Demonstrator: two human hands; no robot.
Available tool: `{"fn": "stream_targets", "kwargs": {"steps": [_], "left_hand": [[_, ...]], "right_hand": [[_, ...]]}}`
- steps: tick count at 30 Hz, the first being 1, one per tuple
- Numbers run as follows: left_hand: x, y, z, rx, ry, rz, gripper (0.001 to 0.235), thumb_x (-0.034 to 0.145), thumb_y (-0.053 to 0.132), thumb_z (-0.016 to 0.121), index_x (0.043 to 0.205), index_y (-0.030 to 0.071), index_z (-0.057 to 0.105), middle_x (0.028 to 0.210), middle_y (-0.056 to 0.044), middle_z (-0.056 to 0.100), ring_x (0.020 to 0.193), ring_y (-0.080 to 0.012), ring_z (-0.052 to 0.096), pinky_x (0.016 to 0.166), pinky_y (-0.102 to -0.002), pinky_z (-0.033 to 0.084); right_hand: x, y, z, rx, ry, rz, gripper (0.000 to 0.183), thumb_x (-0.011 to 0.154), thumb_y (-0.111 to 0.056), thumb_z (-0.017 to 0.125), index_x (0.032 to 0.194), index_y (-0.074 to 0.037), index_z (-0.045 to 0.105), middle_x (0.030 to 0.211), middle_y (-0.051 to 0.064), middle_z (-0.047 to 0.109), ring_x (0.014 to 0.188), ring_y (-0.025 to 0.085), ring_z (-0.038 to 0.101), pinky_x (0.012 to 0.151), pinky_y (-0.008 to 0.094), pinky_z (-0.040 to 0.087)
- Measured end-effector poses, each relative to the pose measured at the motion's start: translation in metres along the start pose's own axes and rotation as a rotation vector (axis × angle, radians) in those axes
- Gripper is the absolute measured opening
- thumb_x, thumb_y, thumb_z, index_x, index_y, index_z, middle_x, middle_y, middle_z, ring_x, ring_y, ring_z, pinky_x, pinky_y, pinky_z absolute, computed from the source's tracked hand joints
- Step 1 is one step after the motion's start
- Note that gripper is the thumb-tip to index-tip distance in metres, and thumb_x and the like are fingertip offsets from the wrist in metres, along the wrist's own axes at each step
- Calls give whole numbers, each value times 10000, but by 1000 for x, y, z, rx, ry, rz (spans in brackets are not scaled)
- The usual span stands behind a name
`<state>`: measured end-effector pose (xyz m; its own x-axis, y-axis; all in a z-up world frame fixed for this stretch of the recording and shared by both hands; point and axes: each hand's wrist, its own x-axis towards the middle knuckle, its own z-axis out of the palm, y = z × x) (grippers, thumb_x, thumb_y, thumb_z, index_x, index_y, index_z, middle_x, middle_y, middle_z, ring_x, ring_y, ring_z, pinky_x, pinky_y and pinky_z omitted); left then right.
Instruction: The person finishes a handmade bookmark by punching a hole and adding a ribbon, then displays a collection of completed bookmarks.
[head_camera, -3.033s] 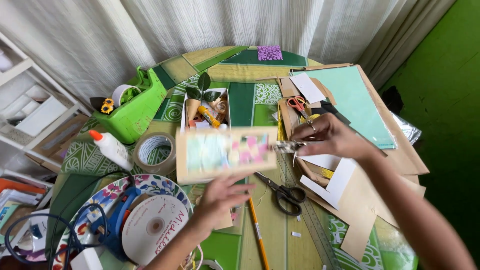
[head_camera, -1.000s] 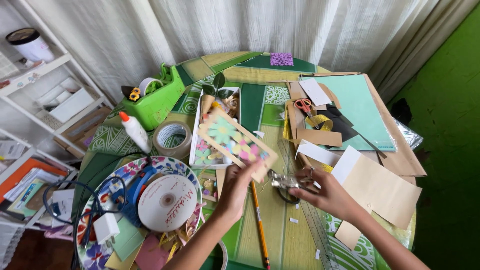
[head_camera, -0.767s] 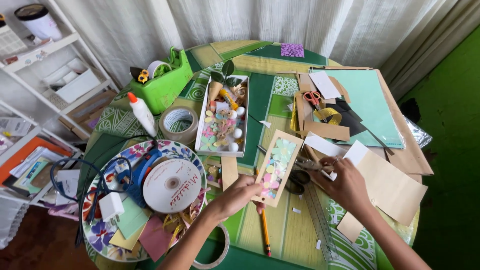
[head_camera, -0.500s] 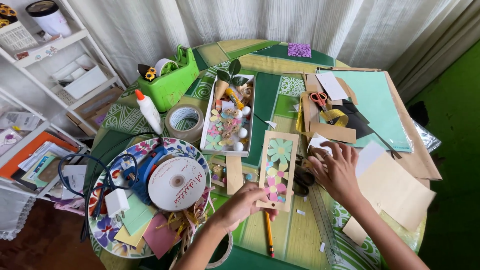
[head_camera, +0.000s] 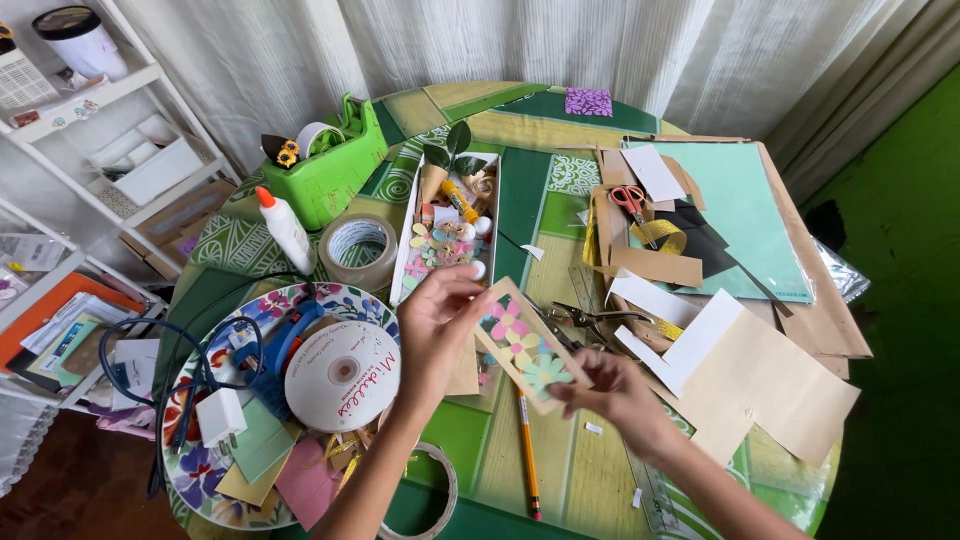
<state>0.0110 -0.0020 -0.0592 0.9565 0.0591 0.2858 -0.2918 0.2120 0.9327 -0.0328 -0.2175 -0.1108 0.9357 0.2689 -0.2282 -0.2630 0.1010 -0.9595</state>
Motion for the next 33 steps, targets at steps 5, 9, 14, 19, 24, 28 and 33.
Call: {"fn": "stream_targets", "kwargs": {"steps": [5, 9, 14, 19, 24, 28, 33], "left_hand": [[-14, -16, 23, -174, 10, -150, 352, 791, 155, 690, 1109, 18, 628, 821, -58, 669, 749, -146, 605, 708, -221, 503], [-23, -29, 30, -320, -23, -204, 297, 812, 65, 664, 1096, -23, 657, 990, -121, 722, 851, -147, 660, 747, -243, 534], [-29, -23, 30, -279, -136, -181, 42, 852, 79, 656, 846, 42, 674, 771, -39, 685, 692, -71, 575, 699, -203, 471], [-35, -47, 28, -297, -227, -235, 185, 863, 65, 627, 1026, -7, 675, 931, -128, 718, 765, -149, 657, 680, -256, 558], [-53, -65, 38, -139, -383, -306, 163, 876, 44, 625, 1028, -7, 651, 900, -97, 697, 760, -121, 625, 658, -211, 519], [-50, -57, 37, -212, -372, -353, 265, 876, 142, 608, 1100, 4, 635, 1031, -108, 696, 909, -160, 650, 829, -310, 542], [-42, -50, 26, 59, -148, -64, 314, 910, 268, 505, 1080, 21, 599, 1049, -118, 659, 965, -195, 637, 864, -274, 534]], "right_hand": [[1, -1, 28, 173, 105, -35, 187, 711, 11, 767, 679, -17, 585, 722, 115, 665, 580, 215, 629, 589, 316, 582], [4, 4, 31, 164, 83, -108, 169, 707, 32, 763, 711, -7, 598, 680, 112, 667, 595, 244, 684, 656, 337, 601], [-2, -9, 36, 35, 28, -68, 274, 682, -90, 788, 909, 10, 670, 736, 124, 727, 643, 206, 694, 726, 332, 578], [-2, -13, 6, -114, 54, -67, 436, 786, -248, 627, 1173, -53, 582, 1010, 101, 662, 931, 212, 641, 848, 333, 553], [6, -16, -16, -127, 151, -364, 85, 814, -76, 680, 848, -1, 700, 778, 84, 713, 678, 139, 630, 562, 242, 518], [5, -19, -14, -196, 170, -285, 104, 811, -97, 692, 825, 1, 721, 685, 55, 680, 577, 109, 538, 473, 232, 404], [7, -22, -7, -198, 194, -130, 270, 775, -96, 680, 1022, 12, 671, 790, 144, 759, 701, 226, 722, 571, 310, 597]]}}
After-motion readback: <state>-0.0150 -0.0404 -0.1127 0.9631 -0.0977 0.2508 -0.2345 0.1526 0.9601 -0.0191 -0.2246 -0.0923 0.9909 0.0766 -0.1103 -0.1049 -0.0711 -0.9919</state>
